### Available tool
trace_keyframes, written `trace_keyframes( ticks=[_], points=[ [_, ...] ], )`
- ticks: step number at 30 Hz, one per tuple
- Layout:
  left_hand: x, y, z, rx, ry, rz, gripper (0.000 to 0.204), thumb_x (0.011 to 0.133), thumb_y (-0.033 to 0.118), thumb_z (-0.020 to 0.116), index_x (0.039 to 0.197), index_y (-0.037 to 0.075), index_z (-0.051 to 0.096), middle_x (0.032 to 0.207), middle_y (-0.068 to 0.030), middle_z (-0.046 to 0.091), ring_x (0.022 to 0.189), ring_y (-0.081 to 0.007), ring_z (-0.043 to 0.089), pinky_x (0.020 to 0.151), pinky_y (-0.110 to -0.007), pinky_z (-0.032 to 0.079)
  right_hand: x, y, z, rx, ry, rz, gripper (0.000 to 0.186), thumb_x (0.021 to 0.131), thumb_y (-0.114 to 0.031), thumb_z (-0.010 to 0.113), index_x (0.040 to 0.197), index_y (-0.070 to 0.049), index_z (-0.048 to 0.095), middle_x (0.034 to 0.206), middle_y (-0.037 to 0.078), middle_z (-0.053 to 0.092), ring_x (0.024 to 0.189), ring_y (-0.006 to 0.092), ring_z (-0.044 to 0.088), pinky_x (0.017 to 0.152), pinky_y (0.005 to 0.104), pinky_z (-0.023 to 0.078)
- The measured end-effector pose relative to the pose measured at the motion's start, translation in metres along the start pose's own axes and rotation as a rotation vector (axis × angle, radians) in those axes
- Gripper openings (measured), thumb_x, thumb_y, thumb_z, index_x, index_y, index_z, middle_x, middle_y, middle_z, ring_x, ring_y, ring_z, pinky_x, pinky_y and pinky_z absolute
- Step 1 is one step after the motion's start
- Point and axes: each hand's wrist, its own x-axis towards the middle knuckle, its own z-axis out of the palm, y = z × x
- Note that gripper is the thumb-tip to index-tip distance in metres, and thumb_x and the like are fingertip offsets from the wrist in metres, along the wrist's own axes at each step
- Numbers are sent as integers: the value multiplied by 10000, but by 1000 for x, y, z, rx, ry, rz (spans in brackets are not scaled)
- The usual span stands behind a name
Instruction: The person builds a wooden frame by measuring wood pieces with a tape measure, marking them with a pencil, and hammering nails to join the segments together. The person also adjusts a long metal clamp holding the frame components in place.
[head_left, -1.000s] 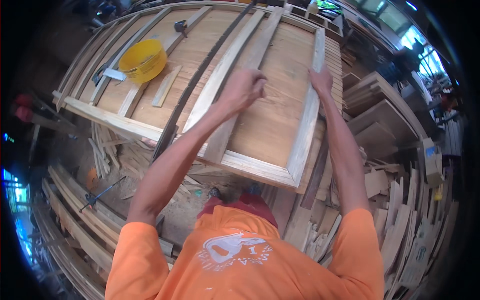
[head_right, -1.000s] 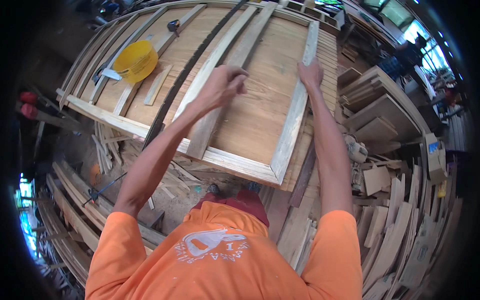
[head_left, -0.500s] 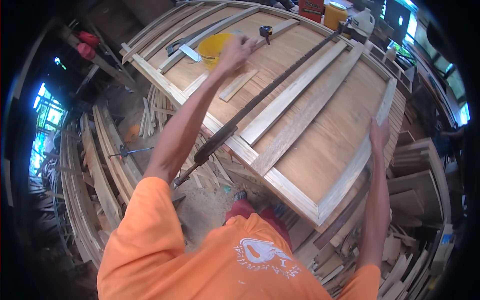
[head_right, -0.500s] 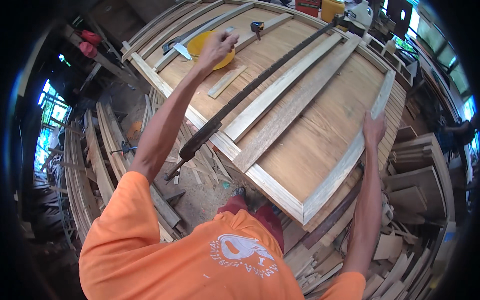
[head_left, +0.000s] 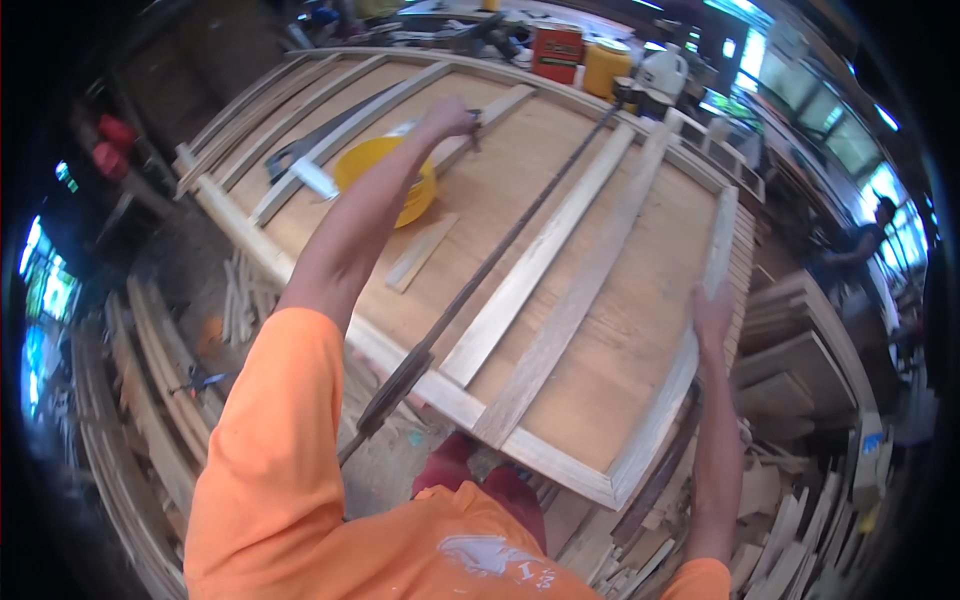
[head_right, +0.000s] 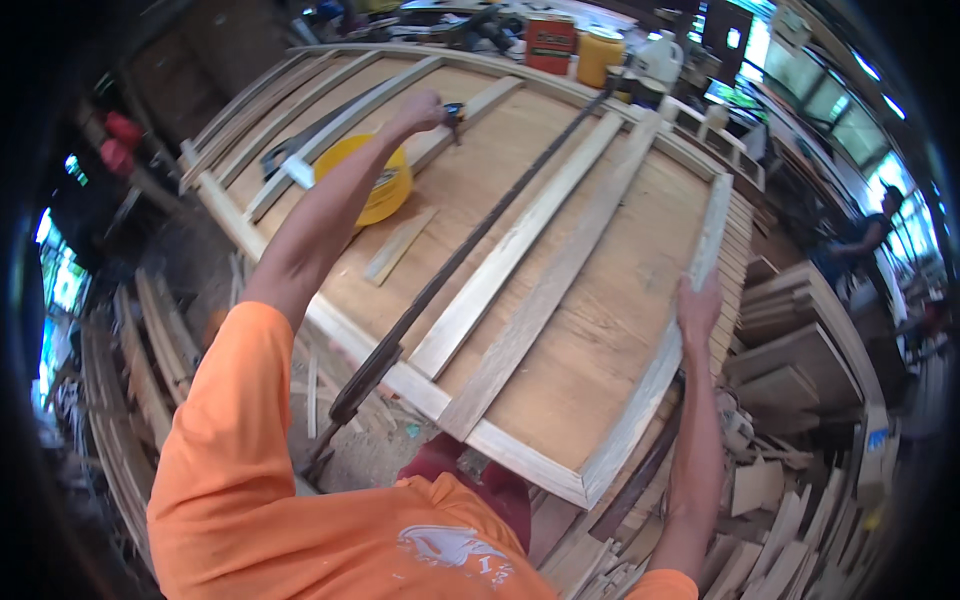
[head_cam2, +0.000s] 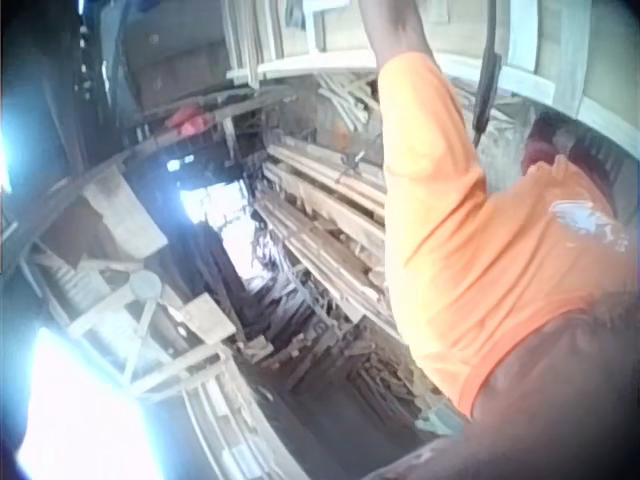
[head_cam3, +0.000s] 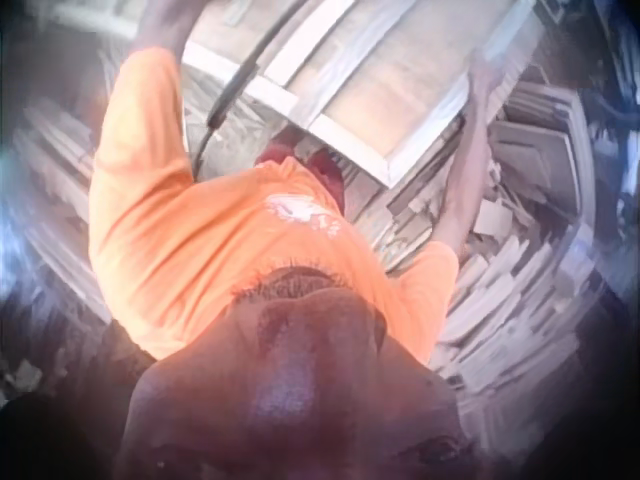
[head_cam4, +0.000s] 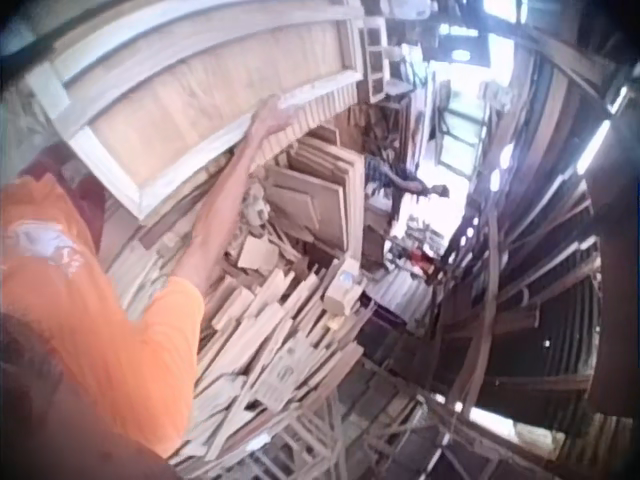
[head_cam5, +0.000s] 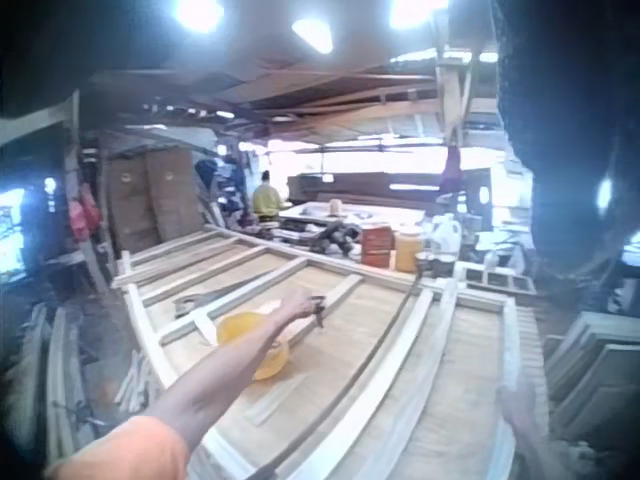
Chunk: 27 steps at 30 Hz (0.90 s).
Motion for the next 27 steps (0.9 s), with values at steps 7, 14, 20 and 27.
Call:
trace_keyframes(
  ticks=[7,14,20,27],
  points=[
    [100,-19,82,43,-25,40,659,835,620,773,948,-29,782,948,-275,762,878,-430,748,782,-499,589,3,8,1,-106,19,-30,715,1001,-401,641,1451,129,473,1354,371,597,1277,508,581,1111,510,442],
    [104,-22,90,117,-36,21,396,769,358,840,971,20,796,977,-249,770,979,-416,752,854,-499,601,6,-7,-27,-7,-150,101,823,1027,-501,583,1481,166,418,1397,433,540,1347,531,524,1165,517,407],
    [91,-21,86,5,-31,-33,302,728,215,845,952,17,797,998,-257,766,949,-426,754,830,-480,611,3,-9,-24,1,-9,157,970,1043,-569,523,1546,220,265,1515,481,391,1485,515,393,1208,497,359],
    [37,48,-17,-155,388,363,389,749,152,844,1049,-24,670,1038,-252,648,1061,-423,615,967,-515,494,1,-100,-78,103,126,-1,801,1060,-413,607,1591,116,324,1524,325,490,1342,390,574,1119,428,463]
  ],
)
